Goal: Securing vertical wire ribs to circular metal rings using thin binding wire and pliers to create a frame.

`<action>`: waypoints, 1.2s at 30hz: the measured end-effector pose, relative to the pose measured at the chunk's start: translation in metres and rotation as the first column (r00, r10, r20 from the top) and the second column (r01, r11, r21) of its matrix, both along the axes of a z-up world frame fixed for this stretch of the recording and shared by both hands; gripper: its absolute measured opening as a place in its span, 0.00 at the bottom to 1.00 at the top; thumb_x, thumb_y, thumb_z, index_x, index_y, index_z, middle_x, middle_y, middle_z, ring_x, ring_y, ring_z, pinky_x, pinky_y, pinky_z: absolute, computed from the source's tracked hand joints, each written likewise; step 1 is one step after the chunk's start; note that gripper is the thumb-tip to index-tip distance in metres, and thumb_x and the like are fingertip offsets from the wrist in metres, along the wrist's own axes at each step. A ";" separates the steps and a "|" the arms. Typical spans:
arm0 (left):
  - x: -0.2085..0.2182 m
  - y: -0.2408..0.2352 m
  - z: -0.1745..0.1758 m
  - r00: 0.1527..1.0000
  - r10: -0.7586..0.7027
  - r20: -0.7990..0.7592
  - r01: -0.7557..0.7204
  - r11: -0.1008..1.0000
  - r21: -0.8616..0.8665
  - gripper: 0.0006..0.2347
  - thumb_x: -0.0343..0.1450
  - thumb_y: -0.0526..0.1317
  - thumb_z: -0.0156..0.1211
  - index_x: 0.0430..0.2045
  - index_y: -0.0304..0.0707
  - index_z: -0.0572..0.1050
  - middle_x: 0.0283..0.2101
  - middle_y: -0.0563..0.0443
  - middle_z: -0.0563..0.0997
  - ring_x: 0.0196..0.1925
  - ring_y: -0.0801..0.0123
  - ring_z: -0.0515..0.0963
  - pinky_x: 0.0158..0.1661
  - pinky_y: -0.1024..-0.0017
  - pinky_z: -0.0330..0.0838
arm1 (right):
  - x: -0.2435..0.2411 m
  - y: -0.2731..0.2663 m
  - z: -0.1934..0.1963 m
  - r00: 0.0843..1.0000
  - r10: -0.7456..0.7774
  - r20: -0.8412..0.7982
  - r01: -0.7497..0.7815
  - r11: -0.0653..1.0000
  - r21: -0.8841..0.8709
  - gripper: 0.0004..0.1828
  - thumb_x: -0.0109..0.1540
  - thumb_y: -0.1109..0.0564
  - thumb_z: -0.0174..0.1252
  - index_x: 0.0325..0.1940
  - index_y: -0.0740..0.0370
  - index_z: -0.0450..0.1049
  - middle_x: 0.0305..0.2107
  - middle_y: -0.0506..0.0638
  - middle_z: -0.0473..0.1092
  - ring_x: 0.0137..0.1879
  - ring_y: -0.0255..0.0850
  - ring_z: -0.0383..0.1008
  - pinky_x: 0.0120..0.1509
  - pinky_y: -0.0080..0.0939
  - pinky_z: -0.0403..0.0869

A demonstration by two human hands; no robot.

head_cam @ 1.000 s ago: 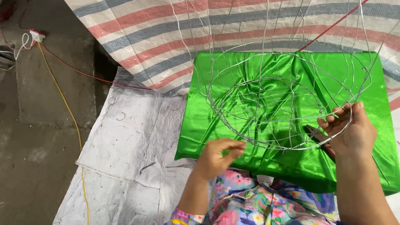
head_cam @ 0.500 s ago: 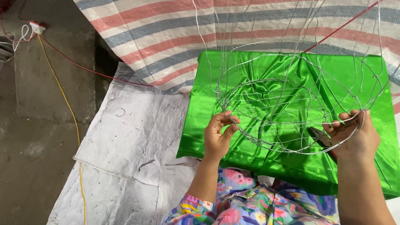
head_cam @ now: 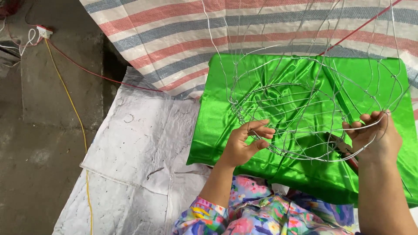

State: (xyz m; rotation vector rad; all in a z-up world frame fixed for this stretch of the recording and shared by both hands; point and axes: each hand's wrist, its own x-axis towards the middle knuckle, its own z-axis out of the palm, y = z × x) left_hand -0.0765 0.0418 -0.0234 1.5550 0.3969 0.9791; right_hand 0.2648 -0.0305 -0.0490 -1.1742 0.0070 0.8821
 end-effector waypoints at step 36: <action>0.083 -0.037 0.033 0.935 0.355 -0.017 -0.304 0.821 0.483 0.11 0.76 0.43 0.63 0.48 0.42 0.76 0.50 0.57 0.82 0.55 0.61 0.82 0.59 0.61 0.75 | 0.006 -0.012 0.027 0.684 -0.122 0.720 -0.001 0.986 0.168 0.03 0.84 0.53 0.50 0.62 0.50 0.67 0.56 0.48 0.72 0.56 0.35 0.77 0.54 0.32 0.78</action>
